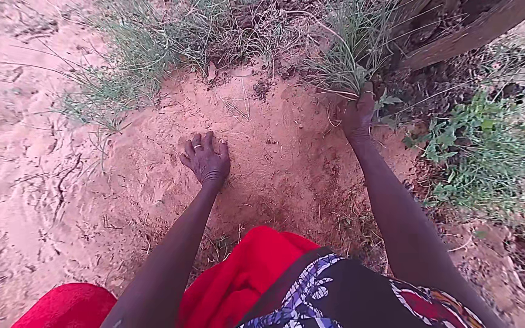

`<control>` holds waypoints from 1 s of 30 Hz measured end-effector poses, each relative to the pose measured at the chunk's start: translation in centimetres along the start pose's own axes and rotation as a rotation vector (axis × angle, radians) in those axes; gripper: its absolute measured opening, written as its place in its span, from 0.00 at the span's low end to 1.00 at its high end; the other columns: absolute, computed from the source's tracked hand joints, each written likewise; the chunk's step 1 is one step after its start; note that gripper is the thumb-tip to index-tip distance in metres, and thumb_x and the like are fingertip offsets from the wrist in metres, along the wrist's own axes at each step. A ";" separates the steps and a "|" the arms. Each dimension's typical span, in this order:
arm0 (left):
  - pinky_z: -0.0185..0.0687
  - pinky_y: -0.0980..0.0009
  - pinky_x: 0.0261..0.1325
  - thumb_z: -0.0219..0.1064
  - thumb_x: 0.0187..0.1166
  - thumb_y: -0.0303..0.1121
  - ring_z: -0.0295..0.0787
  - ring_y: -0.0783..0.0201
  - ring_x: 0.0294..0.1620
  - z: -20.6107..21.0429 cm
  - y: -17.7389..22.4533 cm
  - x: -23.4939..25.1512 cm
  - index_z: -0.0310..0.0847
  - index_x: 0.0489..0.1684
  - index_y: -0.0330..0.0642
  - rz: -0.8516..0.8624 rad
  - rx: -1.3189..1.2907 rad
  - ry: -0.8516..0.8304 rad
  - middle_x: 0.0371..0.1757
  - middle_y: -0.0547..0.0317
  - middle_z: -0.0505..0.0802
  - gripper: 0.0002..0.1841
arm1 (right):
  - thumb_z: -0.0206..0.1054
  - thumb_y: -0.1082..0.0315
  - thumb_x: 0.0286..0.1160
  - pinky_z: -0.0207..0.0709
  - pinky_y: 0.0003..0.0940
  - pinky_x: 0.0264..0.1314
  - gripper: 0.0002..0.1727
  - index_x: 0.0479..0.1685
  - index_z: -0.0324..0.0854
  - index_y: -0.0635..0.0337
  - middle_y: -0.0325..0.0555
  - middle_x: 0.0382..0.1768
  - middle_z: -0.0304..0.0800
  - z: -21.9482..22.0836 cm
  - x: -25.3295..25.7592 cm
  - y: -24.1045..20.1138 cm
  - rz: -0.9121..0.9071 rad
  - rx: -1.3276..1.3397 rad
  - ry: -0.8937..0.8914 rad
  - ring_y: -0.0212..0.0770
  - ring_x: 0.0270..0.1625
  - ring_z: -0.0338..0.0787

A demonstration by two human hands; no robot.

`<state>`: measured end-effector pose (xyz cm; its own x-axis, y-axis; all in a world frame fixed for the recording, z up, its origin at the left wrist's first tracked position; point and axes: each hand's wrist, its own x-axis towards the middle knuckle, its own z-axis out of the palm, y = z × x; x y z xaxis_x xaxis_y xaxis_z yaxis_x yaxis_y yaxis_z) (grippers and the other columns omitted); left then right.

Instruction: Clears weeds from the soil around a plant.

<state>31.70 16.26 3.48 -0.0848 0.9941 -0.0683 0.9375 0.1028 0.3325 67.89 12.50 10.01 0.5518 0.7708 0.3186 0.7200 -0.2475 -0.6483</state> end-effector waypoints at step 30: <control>0.37 0.27 0.85 0.48 0.86 0.58 0.50 0.38 0.93 -0.2 0.1 0.0 0.73 0.83 0.60 0.008 -0.013 -0.004 0.90 0.49 0.69 0.30 | 0.64 0.80 0.71 0.64 0.74 0.75 0.18 0.62 0.83 0.72 0.75 0.68 0.82 -2.4 -6.0 5.0 -0.241 -0.543 -0.091 0.79 0.75 0.76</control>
<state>31.71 16.23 3.72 -0.0756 0.9948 -0.0689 0.9335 0.0949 0.3458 69.20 5.20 6.54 0.3251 0.8838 0.3364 0.9457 -0.3053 -0.1117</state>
